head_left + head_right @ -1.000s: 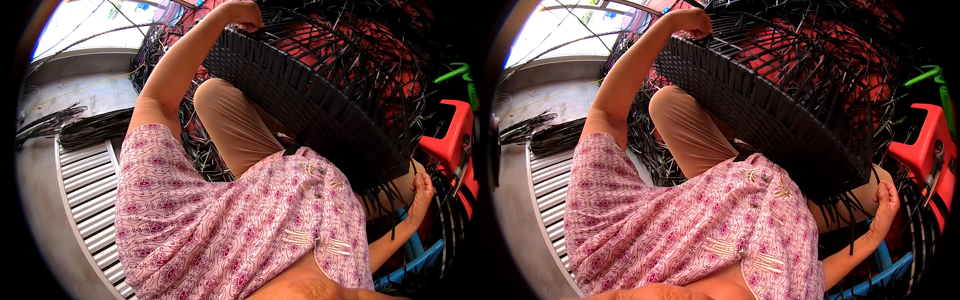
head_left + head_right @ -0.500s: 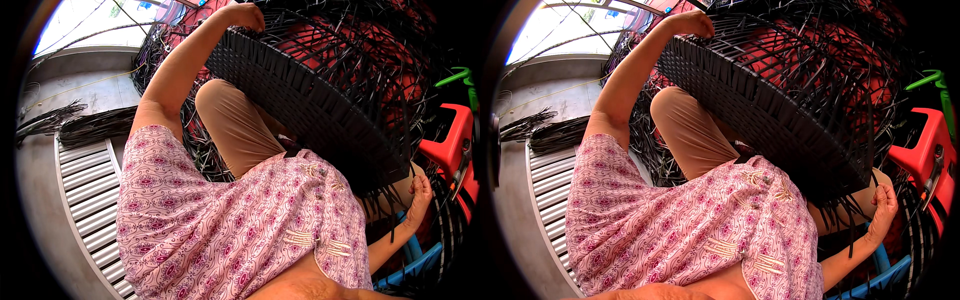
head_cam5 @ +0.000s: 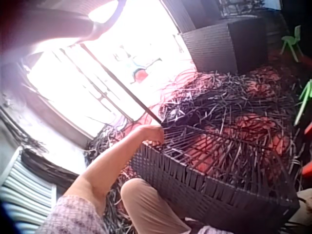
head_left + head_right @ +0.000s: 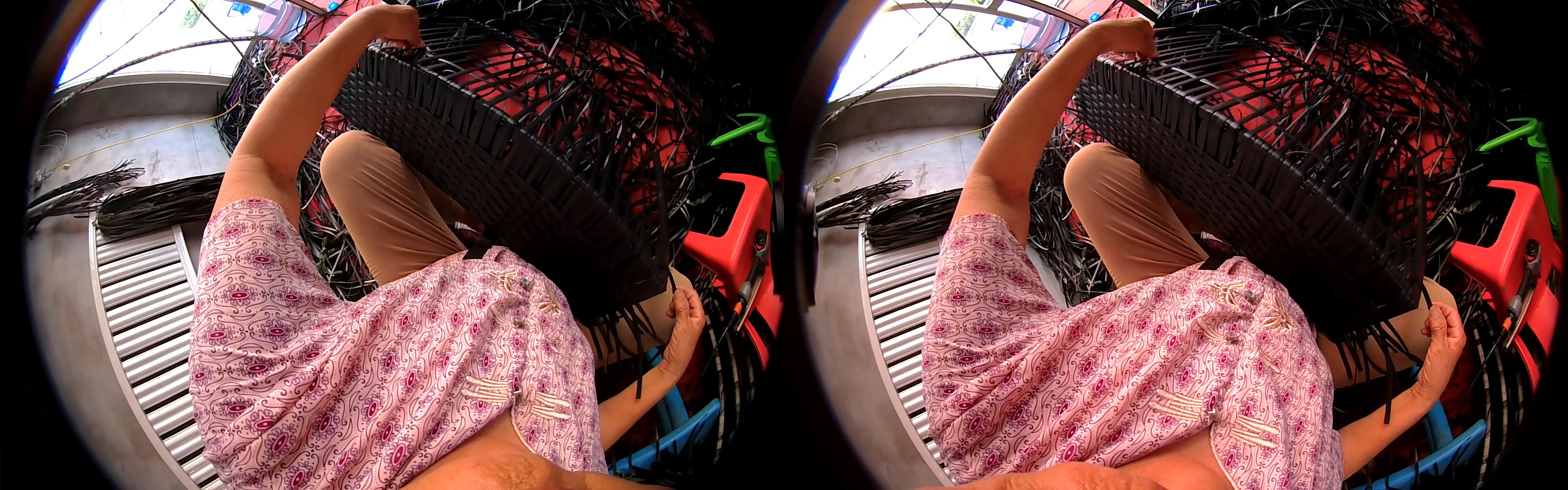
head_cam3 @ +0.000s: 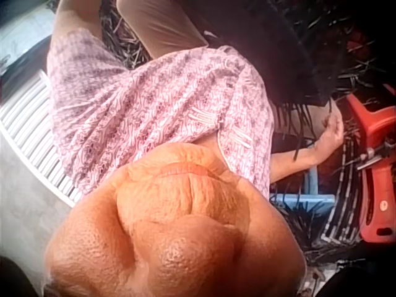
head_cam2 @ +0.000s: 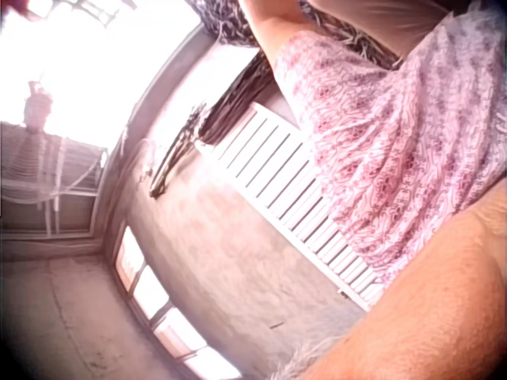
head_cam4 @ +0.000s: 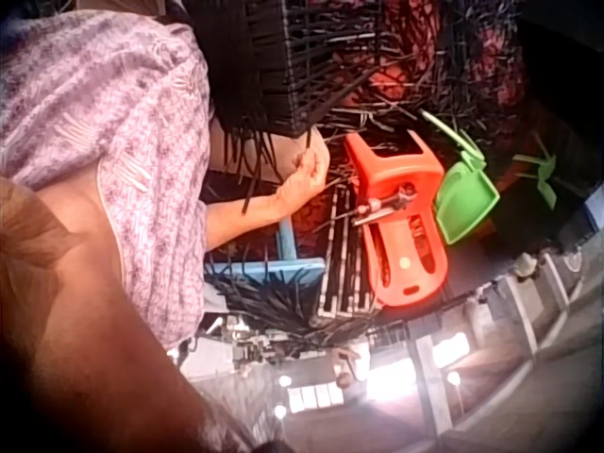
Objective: The person sits cross-legged on the floor and weaves a black basket using thin black strips. They interlace the strips by hand, pulling them through the existing structure and adjusting the tension to form the basket's body.
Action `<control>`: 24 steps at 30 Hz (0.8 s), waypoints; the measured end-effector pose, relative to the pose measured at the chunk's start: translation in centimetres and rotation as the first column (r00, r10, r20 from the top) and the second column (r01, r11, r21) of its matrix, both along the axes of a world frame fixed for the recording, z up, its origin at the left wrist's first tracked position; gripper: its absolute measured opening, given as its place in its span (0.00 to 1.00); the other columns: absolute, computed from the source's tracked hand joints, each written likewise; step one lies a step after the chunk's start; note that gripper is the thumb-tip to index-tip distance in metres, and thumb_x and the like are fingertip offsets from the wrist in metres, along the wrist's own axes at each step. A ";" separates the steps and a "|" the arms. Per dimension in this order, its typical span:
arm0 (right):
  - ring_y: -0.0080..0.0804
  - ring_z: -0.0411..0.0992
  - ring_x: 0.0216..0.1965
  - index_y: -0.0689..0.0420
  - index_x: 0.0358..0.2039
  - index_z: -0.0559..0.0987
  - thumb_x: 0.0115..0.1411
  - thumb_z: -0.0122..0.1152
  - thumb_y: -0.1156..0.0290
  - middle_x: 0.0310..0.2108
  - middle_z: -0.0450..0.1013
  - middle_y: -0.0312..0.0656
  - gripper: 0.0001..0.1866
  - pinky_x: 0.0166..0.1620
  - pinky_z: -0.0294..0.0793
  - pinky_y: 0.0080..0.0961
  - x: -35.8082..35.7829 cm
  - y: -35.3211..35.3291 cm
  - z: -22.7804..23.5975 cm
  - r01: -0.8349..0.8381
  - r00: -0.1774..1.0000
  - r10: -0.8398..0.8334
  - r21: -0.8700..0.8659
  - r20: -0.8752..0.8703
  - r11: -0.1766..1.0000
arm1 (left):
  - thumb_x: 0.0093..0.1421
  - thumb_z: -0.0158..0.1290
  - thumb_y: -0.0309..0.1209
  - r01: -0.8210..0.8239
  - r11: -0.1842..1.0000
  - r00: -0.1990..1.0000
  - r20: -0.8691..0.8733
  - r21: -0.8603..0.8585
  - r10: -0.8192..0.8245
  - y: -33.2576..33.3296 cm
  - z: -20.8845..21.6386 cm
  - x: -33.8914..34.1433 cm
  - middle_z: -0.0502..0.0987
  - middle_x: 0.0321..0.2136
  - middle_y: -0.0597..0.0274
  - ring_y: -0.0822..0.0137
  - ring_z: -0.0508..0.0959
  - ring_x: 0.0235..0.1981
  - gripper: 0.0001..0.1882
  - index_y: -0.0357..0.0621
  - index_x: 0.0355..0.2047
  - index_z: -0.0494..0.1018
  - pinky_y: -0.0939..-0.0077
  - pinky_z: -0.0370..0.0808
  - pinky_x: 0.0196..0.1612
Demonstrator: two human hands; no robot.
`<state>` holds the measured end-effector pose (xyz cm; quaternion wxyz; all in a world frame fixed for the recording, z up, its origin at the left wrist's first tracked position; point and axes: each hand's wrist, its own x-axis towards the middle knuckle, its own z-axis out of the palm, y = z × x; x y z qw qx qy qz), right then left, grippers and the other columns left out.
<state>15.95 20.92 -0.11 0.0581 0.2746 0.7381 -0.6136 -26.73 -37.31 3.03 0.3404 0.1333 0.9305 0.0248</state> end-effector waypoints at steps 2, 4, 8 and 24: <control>0.16 0.61 0.26 0.61 0.37 0.79 0.64 0.62 0.67 0.23 0.66 0.28 0.10 0.33 0.62 0.15 0.0 0.0 -0.2 -0.004 1.000 0.004 0.004 -0.001 1.000 | 0.51 0.62 0.39 -0.010 0.997 1.000 -0.002 -0.072 0.010 0.5 -0.3 -0.2 0.74 0.17 0.66 0.71 0.72 0.18 0.14 0.39 0.22 0.78 0.73 0.68 0.22; 0.16 0.61 0.26 0.61 0.36 0.79 0.64 0.62 0.67 0.23 0.65 0.28 0.09 0.33 0.62 0.15 0.0 -0.2 -0.2 0.005 1.000 -0.005 -0.003 0.007 1.000 | 0.49 0.64 0.39 -0.083 0.988 0.997 0.001 -0.127 0.084 0.8 -0.7 -0.4 0.74 0.17 0.66 0.71 0.73 0.18 0.15 0.38 0.22 0.78 0.73 0.68 0.21; 0.16 0.61 0.26 0.61 0.36 0.79 0.64 0.62 0.67 0.23 0.65 0.28 0.09 0.33 0.61 0.15 -0.3 -0.8 0.2 0.009 1.000 -0.009 0.008 -0.001 1.000 | 0.48 0.65 0.42 -0.067 0.990 0.995 -0.087 -0.120 0.057 0.8 -2.2 0.0 0.75 0.16 0.65 0.68 0.74 0.19 0.16 0.40 0.22 0.79 0.69 0.70 0.24; 0.13 0.62 0.28 0.59 0.39 0.81 0.64 0.62 0.65 0.25 0.68 0.26 0.11 0.34 0.60 0.13 -1.8 -2.6 0.9 -0.039 0.999 0.039 0.005 -0.003 0.999 | 0.57 0.59 0.39 -0.106 0.992 0.977 -0.192 -0.070 0.091 -5.6 -2.0 -2.2 0.78 0.21 0.65 0.71 0.78 0.25 0.14 0.39 0.32 0.80 0.74 0.76 0.31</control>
